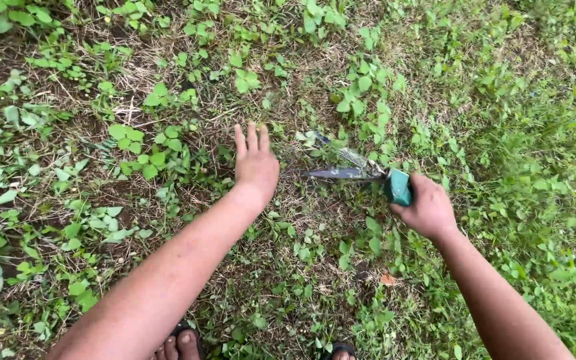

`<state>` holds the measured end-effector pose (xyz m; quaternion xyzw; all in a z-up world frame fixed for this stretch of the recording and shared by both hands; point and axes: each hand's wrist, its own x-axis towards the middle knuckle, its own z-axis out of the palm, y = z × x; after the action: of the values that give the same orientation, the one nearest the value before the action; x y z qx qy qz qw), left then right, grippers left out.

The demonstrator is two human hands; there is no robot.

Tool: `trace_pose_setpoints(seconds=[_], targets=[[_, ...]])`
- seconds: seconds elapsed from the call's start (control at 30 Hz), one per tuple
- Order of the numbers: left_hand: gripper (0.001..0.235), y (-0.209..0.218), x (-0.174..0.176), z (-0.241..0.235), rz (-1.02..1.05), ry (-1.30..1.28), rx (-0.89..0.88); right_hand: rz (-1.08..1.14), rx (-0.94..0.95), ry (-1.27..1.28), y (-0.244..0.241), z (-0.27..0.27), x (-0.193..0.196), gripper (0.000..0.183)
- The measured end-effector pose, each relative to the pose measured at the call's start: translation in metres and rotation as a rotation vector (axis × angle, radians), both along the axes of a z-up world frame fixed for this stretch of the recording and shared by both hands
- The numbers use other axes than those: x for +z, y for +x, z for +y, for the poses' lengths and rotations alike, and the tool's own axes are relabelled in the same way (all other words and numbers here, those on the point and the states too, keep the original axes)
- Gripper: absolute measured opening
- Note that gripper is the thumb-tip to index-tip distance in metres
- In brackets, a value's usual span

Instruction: Trimming small weeds and plants from the ground using garden shears

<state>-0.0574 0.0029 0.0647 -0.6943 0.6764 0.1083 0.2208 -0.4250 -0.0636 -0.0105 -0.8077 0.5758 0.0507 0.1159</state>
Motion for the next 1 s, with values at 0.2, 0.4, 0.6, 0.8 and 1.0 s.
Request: trace_pose_setpoints(seconds=[0.2, 0.4, 0.6, 0.8, 1.0], targets=[[0.026, -0.079, -0.011, 0.022, 0.164, 0.176, -0.515, 0.029, -0.32, 0.103, -0.113, 0.063, -0.024, 0.045], [0.126, -0.148, -0.042, 0.03, 0.644, 0.222, -0.256, 0.117, -0.617, 0.261, -0.187, 0.134, -0.038, 0.039], [0.122, -0.203, -0.082, 0.042, 0.959, 0.099, 0.02, 0.164, -0.579, 0.428, -0.243, 0.2, -0.052, 0.03], [0.04, -0.214, -0.091, 0.054, 1.076, 0.119, 0.247, 0.118, -0.422, 0.414, -0.199, 0.188, -0.065, 0.041], [0.02, -0.208, -0.097, 0.053, 1.453, 0.108, 0.691, 0.05, -0.193, 0.199, -0.149, 0.16, -0.123, 0.052]])
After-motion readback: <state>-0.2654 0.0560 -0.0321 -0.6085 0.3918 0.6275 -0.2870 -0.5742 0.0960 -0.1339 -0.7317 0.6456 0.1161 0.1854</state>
